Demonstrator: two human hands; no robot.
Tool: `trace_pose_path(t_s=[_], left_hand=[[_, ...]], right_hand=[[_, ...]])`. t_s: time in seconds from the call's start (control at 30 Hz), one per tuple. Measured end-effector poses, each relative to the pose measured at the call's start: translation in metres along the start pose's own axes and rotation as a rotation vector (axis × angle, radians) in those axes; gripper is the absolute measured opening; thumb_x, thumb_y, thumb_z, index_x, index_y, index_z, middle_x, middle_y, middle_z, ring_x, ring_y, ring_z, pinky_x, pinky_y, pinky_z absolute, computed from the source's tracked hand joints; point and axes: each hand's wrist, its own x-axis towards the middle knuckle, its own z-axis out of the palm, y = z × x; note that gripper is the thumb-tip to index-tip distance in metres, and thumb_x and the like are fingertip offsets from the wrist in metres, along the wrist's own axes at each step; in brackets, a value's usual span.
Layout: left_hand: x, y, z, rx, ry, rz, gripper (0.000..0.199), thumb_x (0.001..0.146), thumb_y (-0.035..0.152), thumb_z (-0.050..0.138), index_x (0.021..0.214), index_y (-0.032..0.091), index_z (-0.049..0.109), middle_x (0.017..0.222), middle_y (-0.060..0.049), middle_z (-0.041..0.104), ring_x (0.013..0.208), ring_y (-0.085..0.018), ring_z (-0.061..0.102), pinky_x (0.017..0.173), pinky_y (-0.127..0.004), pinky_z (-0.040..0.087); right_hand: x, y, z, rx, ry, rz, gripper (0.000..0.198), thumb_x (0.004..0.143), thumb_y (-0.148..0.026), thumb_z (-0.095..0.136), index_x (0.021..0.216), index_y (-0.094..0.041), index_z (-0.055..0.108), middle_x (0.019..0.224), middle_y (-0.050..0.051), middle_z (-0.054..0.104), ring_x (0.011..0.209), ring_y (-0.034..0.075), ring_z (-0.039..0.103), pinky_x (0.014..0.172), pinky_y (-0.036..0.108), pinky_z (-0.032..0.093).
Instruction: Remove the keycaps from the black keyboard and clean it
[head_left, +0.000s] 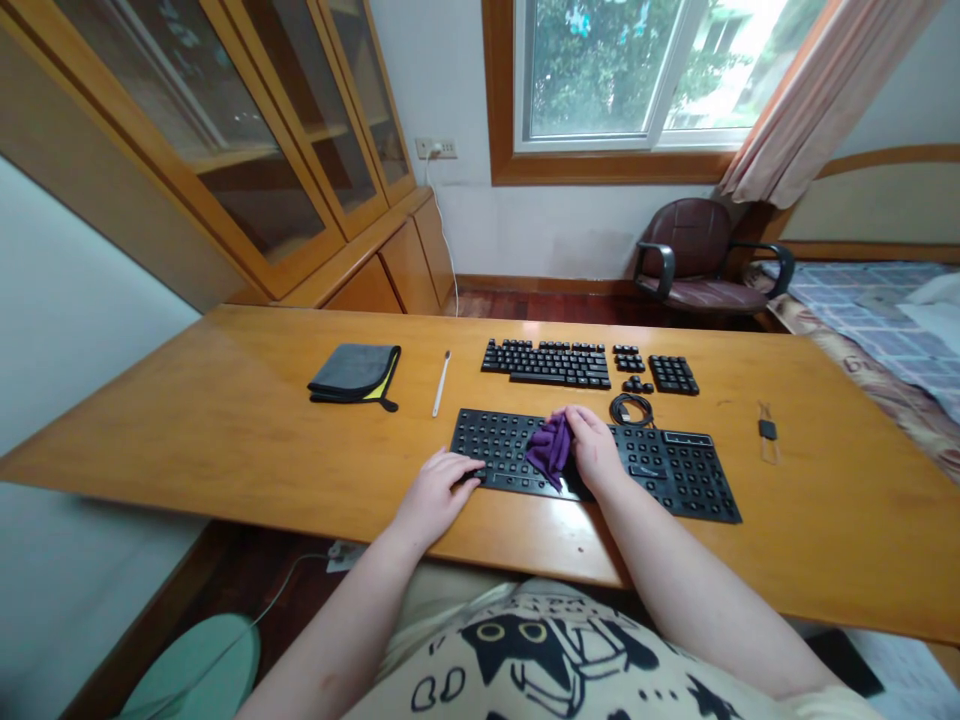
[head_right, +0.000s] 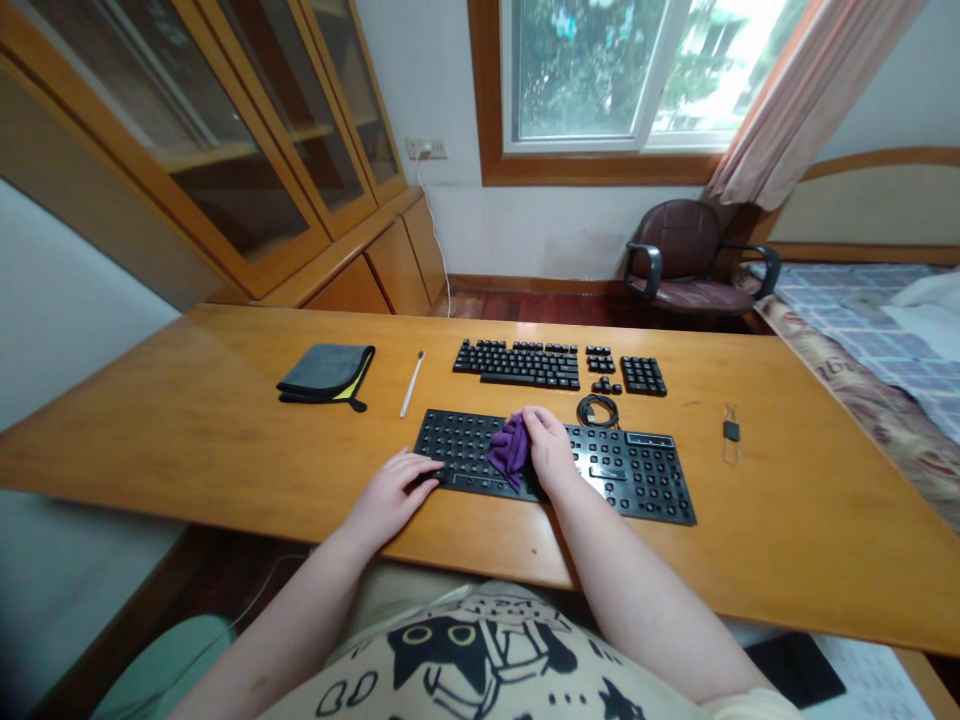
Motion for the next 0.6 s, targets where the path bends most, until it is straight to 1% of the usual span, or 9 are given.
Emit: trace_pose_path(t_s=[0.17,0.27,0.37,0.47,0.6], left_hand=[[0.003,-0.001,0.002,0.005,-0.018,0.022,0.016,0.085,0.024,0.054,0.096,0.022,0.066,0.096,-0.004,0.07,0.091,-0.017,0.063,0.101,-0.046,0.038],[0.002,-0.002,0.002,0.033,-0.021,0.06,0.016,0.085,0.023,0.055,0.095,0.023,0.067,0.095,-0.004,0.071,0.091,-0.017,0.063,0.103,-0.049,0.035],[0.0,-0.002,0.003,0.066,-0.012,0.116,0.016,0.085,0.021,0.055,0.094,0.023,0.068,0.094,-0.003,0.072,0.09,-0.017,0.064,0.102,-0.048,0.037],[-0.003,0.001,0.003,0.182,0.039,0.154,0.018,0.085,0.02,0.055,0.095,0.025,0.069,0.099,-0.004,0.071,0.098,-0.019,0.061,0.1,-0.048,0.039],[-0.012,0.011,0.005,0.355,0.107,0.136,0.023,0.084,0.019,0.054,0.1,0.028,0.068,0.111,-0.004,0.066,0.113,-0.024,0.053,0.101,-0.049,0.036]], right_hand=[[0.0,0.001,-0.002,0.014,-0.002,0.004,0.03,0.074,-0.05,0.063,0.079,-0.02,0.064,0.075,0.003,0.069,0.07,0.019,0.063,0.066,0.03,0.049],[0.0,0.002,-0.002,0.017,-0.012,0.004,0.031,0.075,-0.05,0.062,0.08,-0.02,0.064,0.075,0.003,0.069,0.07,0.018,0.063,0.067,0.03,0.049],[0.001,0.004,-0.002,0.014,-0.009,0.018,0.032,0.074,-0.051,0.063,0.08,-0.02,0.064,0.075,0.003,0.069,0.068,0.019,0.063,0.067,0.031,0.05],[0.0,0.003,-0.002,0.011,-0.01,0.017,0.031,0.074,-0.051,0.063,0.079,-0.02,0.064,0.075,0.003,0.07,0.069,0.019,0.063,0.067,0.03,0.05],[-0.001,0.002,-0.001,0.019,-0.01,0.03,0.031,0.074,-0.051,0.062,0.08,-0.02,0.064,0.076,0.003,0.069,0.067,0.018,0.063,0.066,0.03,0.05]])
